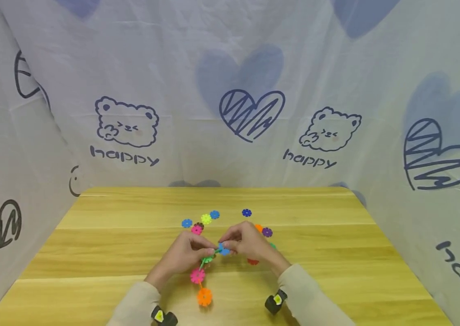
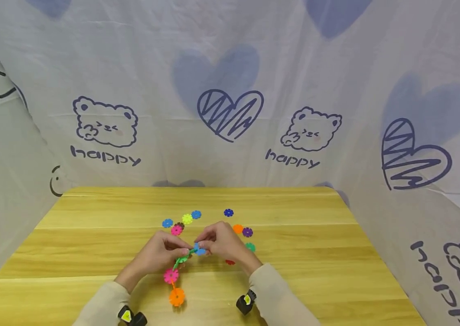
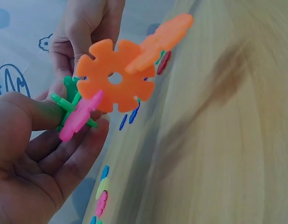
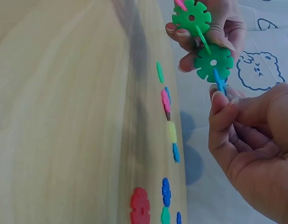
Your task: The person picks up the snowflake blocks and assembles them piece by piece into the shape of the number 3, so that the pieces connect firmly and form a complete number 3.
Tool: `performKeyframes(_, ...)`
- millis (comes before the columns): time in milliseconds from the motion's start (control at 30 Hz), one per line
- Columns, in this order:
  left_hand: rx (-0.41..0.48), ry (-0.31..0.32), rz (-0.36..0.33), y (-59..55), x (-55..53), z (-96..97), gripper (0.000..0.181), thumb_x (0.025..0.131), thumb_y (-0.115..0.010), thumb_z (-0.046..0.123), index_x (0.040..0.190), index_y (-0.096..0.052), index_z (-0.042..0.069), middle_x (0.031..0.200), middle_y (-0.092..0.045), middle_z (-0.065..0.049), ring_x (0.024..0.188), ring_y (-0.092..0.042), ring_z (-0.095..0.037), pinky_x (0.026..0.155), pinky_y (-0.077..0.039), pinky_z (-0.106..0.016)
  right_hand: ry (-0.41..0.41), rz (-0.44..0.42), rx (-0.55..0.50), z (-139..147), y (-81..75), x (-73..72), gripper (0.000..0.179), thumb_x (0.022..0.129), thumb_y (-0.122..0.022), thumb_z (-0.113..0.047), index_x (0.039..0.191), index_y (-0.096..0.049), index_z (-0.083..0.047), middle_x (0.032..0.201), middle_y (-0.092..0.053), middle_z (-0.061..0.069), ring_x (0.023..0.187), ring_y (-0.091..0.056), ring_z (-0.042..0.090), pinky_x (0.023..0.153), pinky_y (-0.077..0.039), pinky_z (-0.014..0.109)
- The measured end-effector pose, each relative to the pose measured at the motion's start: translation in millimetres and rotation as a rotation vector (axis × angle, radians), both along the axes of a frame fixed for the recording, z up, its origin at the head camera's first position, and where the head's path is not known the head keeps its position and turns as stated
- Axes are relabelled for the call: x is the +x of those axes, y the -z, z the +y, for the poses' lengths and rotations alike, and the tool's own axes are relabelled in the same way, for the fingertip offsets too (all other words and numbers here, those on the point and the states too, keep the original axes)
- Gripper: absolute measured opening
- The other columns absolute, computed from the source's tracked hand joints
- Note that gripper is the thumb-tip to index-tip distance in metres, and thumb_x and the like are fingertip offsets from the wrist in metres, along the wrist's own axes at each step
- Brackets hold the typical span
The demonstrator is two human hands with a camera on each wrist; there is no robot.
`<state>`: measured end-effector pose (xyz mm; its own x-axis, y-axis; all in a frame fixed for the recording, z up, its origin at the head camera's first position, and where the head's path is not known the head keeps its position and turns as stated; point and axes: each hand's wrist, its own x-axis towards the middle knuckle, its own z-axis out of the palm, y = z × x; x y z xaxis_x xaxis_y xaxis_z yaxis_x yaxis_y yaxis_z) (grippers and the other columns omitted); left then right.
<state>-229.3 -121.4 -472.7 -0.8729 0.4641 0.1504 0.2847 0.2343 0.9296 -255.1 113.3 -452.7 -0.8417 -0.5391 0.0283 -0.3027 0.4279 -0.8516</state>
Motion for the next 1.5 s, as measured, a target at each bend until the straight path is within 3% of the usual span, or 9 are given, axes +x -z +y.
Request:
performKeyframes(233,-0.026,-0.069,-0.001,1.8,-0.7,-0.3,0.014,0.097,-0.071,0.01,0.104,-0.077,-0.001,0.098,-0.078,-0.019,0.082,-0.075,-0.011,0.073,-0.061,-0.025,0.023,-0.019,-0.044,-3,5.0,0.5,0.017,0.101,-0.065,-0.009,0.113,-0.074,-0.001,0.096,-0.077,0.014,0.074,-0.071,0.027,0.07,-0.062,0.031)
performKeyframes(467,-0.004,-0.155,-0.074,5.8,1.7,3.1,0.015,0.097,-0.072,0.013,0.106,-0.071,0.001,0.097,-0.078,-0.018,0.081,-0.075,-0.016,0.067,-0.063,-0.03,0.077,-0.144,-0.167,-4,13.4,-1.1,0.023,0.1,-0.065,-0.004,0.122,-0.065,0.005,0.096,-0.075,0.027,0.074,-0.074,0.024,0.074,-0.065,0.041)
performKeyframes(700,0.068,-0.076,-0.184,3.2,5.4,5.0,0.044,0.096,-0.074,0.021,0.133,-0.058,0.002,0.117,-0.072,-0.025,0.081,-0.078,-0.026,0.069,-0.065,-0.044,0.098,-0.151,-0.183,-3,11.0,-1.6,0.021,0.099,-0.066,-0.001,0.118,-0.069,0.008,0.094,-0.076,0.027,0.073,-0.074,0.023,0.073,-0.066,0.041)
performKeyframes(900,0.056,-0.034,-0.172,2.5,4.0,6.2,0.057,0.093,-0.078,0.025,0.14,-0.055,0.003,0.122,-0.069,-0.024,0.095,-0.077,-0.029,0.071,-0.065,-0.042,0.079,-0.133,-0.169,-3,8.5,0.0,0.014,0.099,-0.065,0.001,0.111,-0.068,0.007,0.088,-0.077,0.017,0.074,-0.074,0.031,0.07,-0.065,0.04)
performKeyframes(1067,0.011,-0.013,-0.137,2.1,2.5,6.5,0.056,0.094,-0.078,0.024,0.143,-0.056,0.008,0.118,-0.068,-0.021,0.096,-0.075,-0.026,0.072,-0.064,-0.037,0.071,-0.142,-0.152,-2,9.6,-0.9,0.013,0.099,-0.066,-0.002,0.11,-0.068,0.005,0.086,-0.077,0.018,0.068,-0.073,0.023,0.069,-0.065,0.039)
performKeyframes(1167,-0.01,-0.015,-0.118,1.7,2.1,5.1,0.052,0.094,-0.077,0.024,0.141,-0.06,0.008,0.114,-0.068,-0.019,0.094,-0.074,-0.024,0.069,-0.064,-0.039,0.066,-0.108,-0.086,6,8.7,-2.7,0.015,0.099,-0.067,-0.006,0.111,-0.069,0.003,0.089,-0.077,0.019,0.067,-0.071,0.018,0.068,-0.064,0.037)
performKeyframes(1300,-0.031,-0.037,-0.109,1.4,2.4,1.5,0.051,0.093,-0.078,0.024,0.138,-0.063,0.007,0.112,-0.069,-0.016,0.095,-0.073,-0.022,0.071,-0.064,-0.035,0.074,0.032,0.11,24,4.4,-5.1,0.01,0.096,-0.072,-0.009,0.104,-0.073,-0.002,0.091,-0.074,0.009,0.072,-0.067,0.015,0.066,-0.059,0.027)
performKeyframes(1500,-0.037,-0.026,-0.099,0.9,3.6,-3.2,0.049,0.094,-0.077,0.023,0.137,-0.063,0.005,0.111,-0.069,-0.017,0.096,-0.071,-0.019,0.072,-0.063,-0.032,0.018,0.135,0.338,47,2.6,-4.8,0.013,0.085,-0.082,-0.004,0.095,-0.075,-0.006,0.092,-0.073,0.004,0.081,-0.067,0.015,0.073,-0.059,0.027)
